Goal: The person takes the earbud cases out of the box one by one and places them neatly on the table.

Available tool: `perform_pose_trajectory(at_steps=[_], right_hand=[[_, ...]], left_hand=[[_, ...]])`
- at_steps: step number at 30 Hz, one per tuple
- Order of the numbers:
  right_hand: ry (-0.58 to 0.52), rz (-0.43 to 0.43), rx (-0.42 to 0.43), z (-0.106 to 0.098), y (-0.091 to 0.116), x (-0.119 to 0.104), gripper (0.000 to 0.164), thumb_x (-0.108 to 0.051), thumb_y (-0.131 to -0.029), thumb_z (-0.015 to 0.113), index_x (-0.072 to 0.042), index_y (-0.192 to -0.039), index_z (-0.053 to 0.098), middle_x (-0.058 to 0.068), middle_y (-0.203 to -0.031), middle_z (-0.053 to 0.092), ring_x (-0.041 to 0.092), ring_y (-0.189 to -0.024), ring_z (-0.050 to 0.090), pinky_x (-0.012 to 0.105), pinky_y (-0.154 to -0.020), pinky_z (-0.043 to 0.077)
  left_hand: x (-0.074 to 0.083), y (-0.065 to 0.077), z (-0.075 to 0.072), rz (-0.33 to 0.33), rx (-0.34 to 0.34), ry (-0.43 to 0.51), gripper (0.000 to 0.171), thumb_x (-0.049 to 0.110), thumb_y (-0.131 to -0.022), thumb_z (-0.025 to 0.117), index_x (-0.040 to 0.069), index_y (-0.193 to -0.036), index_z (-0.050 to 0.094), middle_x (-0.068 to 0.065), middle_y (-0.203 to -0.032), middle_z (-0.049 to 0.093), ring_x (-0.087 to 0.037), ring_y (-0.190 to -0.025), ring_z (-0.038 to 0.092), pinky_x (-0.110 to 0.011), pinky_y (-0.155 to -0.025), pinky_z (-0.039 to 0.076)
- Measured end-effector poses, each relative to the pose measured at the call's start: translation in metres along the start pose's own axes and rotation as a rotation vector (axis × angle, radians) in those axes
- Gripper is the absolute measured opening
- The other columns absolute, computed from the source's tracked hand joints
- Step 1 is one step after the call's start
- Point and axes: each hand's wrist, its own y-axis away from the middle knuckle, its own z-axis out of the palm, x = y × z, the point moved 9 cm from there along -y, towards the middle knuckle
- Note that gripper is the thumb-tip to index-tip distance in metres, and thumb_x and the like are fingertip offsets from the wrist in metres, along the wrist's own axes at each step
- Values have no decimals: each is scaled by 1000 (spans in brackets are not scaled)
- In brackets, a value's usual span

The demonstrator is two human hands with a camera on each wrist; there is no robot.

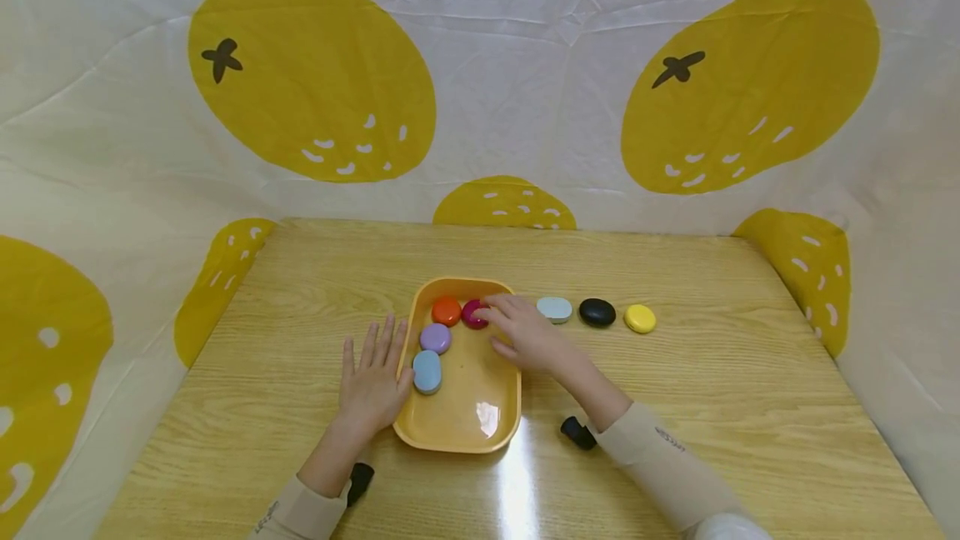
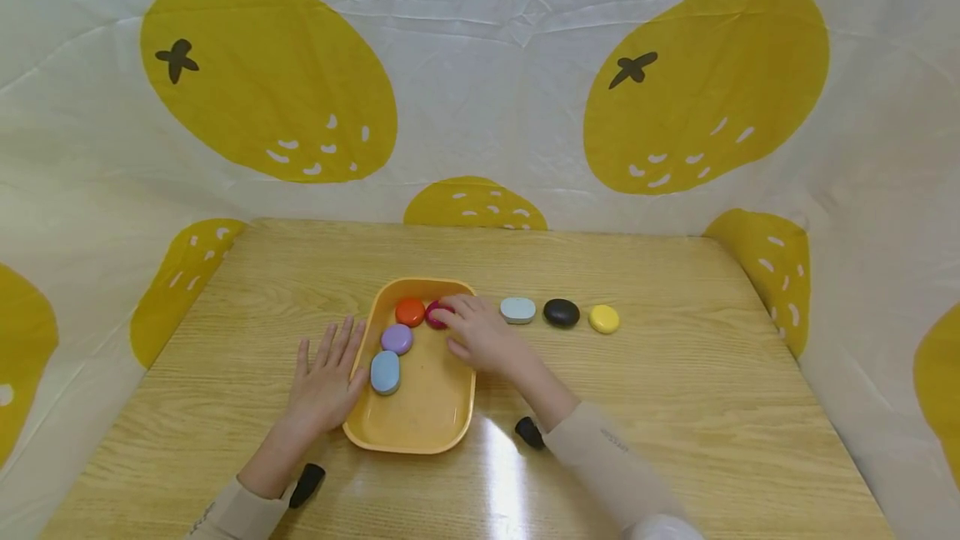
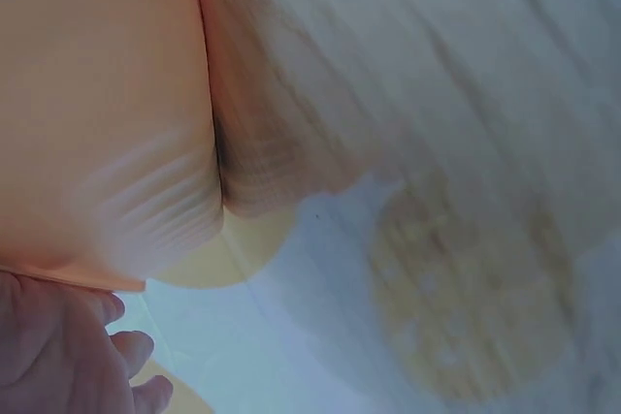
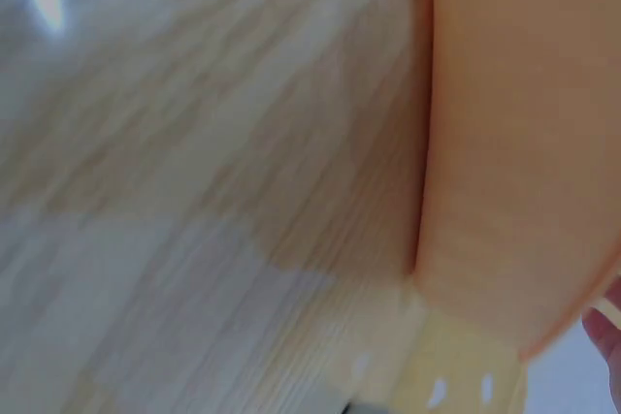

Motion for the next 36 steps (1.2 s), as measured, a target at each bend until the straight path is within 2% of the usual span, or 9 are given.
perform_pose_trajectory(at_steps=[4,6,10,13,18,22,30,36], right_hand=[[55,-94,-145,23,-12,-22,42,-18,-86,59,-16,-127,50,8,-132,46,25,-123,40,43,-103,32],[87,-143,-191,33,-16,-32,44,-19,-86,59,-18,-128,49,7,-135,45,24,-124,40,43,-103,34],[127,-226,-248,48,-21,-47,46,-21,-86,60,-23,-130,48,3,-137,43,23,-125,40,39,-103,34],[118,-276,-269,56,-23,-55,49,-19,-85,59,-23,-133,47,3,-139,42,25,-127,37,38,-105,31],[127,-339,-270,66,-26,-64,52,-17,-84,57,-23,-135,46,4,-141,41,26,-129,36,40,-106,30],[178,-366,-261,70,-29,-68,49,-20,-86,54,-25,-135,46,2,-139,43,24,-127,39,40,-104,33],[209,-373,-252,74,-32,-69,46,-24,-86,55,-25,-132,49,0,-136,47,23,-125,40,42,-104,32],[222,-367,-235,72,-33,-69,46,-39,-86,56,-25,-129,51,-1,-132,49,22,-122,43,41,-103,33]], left_hand=[[-1,-1,1,12,1,11,63,31,-92,42,10,-147,18,-11,-152,14,-34,-139,10,-55,-108,-5],[-1,-1,1,19,3,19,65,30,-91,44,10,-147,17,-10,-152,14,-33,-139,10,-54,-108,-5],[0,-1,1,34,-7,24,69,31,-90,46,9,-147,15,-10,-153,11,-33,-139,9,-54,-108,-5],[0,-1,2,38,-31,26,72,33,-89,46,8,-148,12,-10,-153,9,-32,-139,6,-53,-109,-6],[0,-2,3,34,-45,44,78,34,-85,51,8,-148,11,-10,-153,8,-32,-139,6,-53,-108,-7],[0,-2,3,36,-37,52,81,33,-82,54,8,-147,13,-11,-153,10,-33,-139,8,-54,-108,-5],[-1,-4,5,32,-42,51,84,33,-80,56,8,-148,12,-11,-153,9,-32,-139,7,-54,-108,-6],[-2,-4,6,31,-41,60,85,34,-80,57,8,-148,13,-11,-153,9,-32,-139,7,-55,-108,-5]])
